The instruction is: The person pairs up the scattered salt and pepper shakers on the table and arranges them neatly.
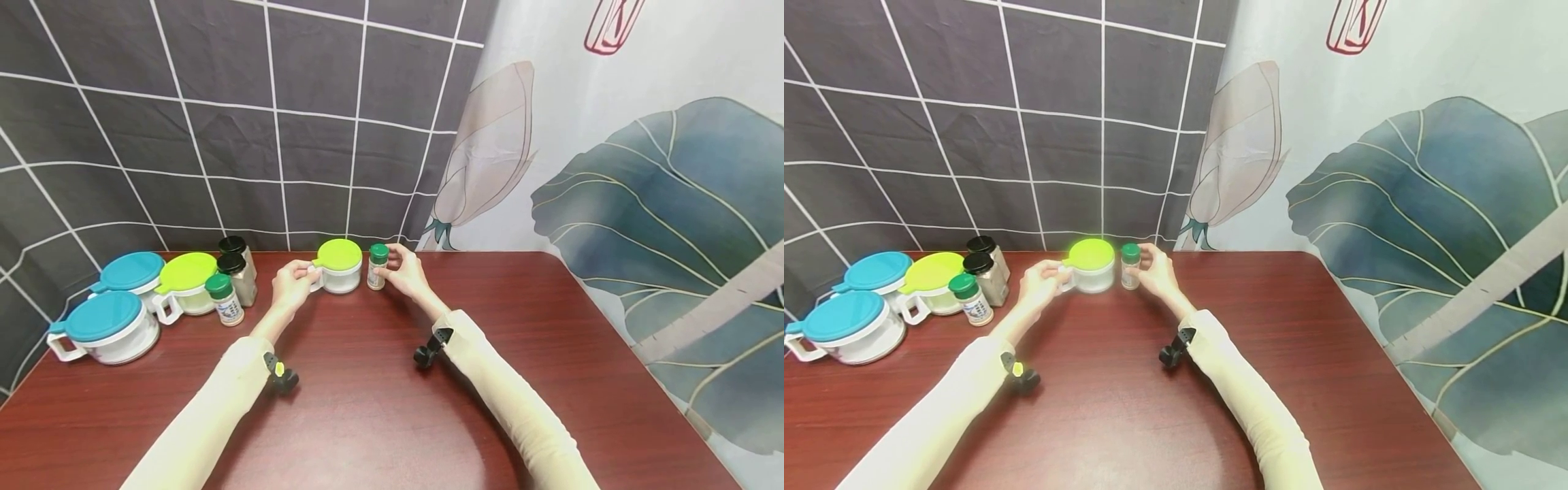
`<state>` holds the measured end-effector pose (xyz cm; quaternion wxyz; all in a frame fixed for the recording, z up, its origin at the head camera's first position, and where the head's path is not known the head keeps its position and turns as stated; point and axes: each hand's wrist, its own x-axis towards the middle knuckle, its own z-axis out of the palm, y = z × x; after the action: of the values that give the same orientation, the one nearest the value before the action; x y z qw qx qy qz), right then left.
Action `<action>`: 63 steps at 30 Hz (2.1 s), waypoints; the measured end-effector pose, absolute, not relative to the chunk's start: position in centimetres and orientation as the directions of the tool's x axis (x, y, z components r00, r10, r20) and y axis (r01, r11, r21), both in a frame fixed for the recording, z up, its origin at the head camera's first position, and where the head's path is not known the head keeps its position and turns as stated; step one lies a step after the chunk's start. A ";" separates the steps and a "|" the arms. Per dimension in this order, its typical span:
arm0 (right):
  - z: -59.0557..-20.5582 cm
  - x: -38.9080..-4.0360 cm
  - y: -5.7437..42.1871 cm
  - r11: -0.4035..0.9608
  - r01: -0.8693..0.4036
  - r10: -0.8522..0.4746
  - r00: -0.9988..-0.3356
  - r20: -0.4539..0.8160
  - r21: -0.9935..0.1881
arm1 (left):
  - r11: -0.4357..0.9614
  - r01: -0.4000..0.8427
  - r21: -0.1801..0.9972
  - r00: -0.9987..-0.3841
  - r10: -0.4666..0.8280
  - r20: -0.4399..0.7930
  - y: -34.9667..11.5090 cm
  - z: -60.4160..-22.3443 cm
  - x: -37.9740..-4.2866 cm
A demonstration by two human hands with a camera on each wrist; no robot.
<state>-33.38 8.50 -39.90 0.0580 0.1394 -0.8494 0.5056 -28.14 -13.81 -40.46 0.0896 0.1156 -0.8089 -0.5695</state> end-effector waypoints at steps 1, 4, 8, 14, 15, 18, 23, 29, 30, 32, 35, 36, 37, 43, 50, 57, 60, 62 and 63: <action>-39.9 -33.4 8.5 0.455 -0.297 -0.178 -0.954 0.241 -0.839 | 0.326 -0.081 0.942 -0.959 -0.282 0.015 -13.9 -40.5 -28.1; -40.0 -33.4 8.5 0.466 -0.300 -0.174 -0.953 0.246 -0.832 | 0.333 -0.065 0.941 -0.962 -0.272 0.030 -13.9 -40.5 -28.2; -40.2 -33.6 8.5 0.488 -0.322 -0.180 -0.947 0.268 -0.811 | 0.341 -0.051 0.939 -0.961 -0.273 0.047 -13.8 -40.7 -28.4; -40.1 -33.6 8.4 0.531 -0.352 -0.207 -0.936 0.285 -0.771 | 0.347 -0.035 0.937 -0.960 -0.272 0.065 -13.5 -41.0 -28.7; -40.1 -33.6 8.4 0.534 -0.352 -0.208 -0.936 0.284 -0.769 | 0.348 -0.035 0.937 -0.960 -0.273 0.066 -13.5 -41.0 -28.7; -40.2 -33.7 8.3 0.538 -0.350 -0.209 -0.937 0.281 -0.767 | 0.341 -0.036 0.939 -0.960 -0.273 0.062 -13.6 -41.1 -28.6; -40.3 -33.7 8.2 0.524 -0.350 -0.208 -0.937 0.282 -0.777 | 0.328 -0.029 0.944 -0.962 -0.266 0.063 -13.6 -41.2 -28.6; -40.3 -33.7 8.2 0.522 -0.347 -0.207 -0.938 0.279 -0.779 | 0.299 -0.017 0.954 -0.965 -0.255 0.063 -13.4 -41.0 -28.7; -40.2 -33.7 8.2 0.522 -0.345 -0.206 -0.939 0.277 -0.780 | 0.295 -0.017 0.955 -0.966 -0.253 0.061 -13.4 -41.0 -28.7; -40.2 -33.8 8.3 0.518 -0.340 -0.202 -0.940 0.273 -0.785 | 0.290 -0.017 0.957 -0.967 -0.249 0.058 -13.3 -40.9 -28.7; -40.2 -33.7 8.4 0.509 -0.332 -0.200 -0.943 0.266 -0.795 | 0.294 -0.019 0.955 -0.967 -0.249 0.057 -13.2 -40.9 -28.7; -40.2 -33.7 8.4 0.504 -0.330 -0.200 -0.944 0.264 -0.798 | 0.296 -0.017 0.955 -0.967 -0.249 0.060 -13.1 -40.9 -28.7; -40.3 -33.7 8.4 0.500 -0.328 -0.199 -0.944 0.263 -0.801 | 0.297 -0.015 0.955 -0.967 -0.249 0.063 -13.1 -41.0 -28.7; -40.2 -33.7 8.5 0.494 -0.309 -0.196 -0.950 0.242 -0.813 | 0.321 -0.002 0.947 -0.965 -0.251 0.083 -13.0 -40.9 -28.5; -39.8 -33.8 8.3 0.478 -0.290 -0.206 -0.955 0.215 -0.829 | 0.319 0.003 0.948 -0.961 -0.261 0.091 -13.0 -40.7 -28.5; -39.9 -34.0 8.2 0.475 -0.278 -0.217 -0.956 0.195 -0.835 | 0.297 -0.011 0.955 -0.961 -0.267 0.072 -13.1 -40.6 -28.3; -39.9 -34.0 8.2 0.467 -0.278 -0.220 -0.956 0.195 -0.839 | 0.299 -0.003 0.954 -0.959 -0.272 0.083 -13.0 -40.7 -28.3; -40.0 -33.9 8.3 0.465 -0.280 -0.220 -0.956 0.197 -0.840 | 0.299 0.000 0.954 -0.958 -0.273 0.085 -13.0 -40.7 -28.3; -40.0 -33.9 8.3 0.465 -0.278 -0.221 -0.956 0.194 -0.840 | 0.300 0.000 0.954 -0.958 -0.273 0.086 -12.9 -40.7 -28.4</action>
<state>-33.94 8.30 -39.95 0.0289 0.1457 -0.8554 0.4962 -28.35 -12.94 -40.69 0.1163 0.0854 -0.7977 -0.5856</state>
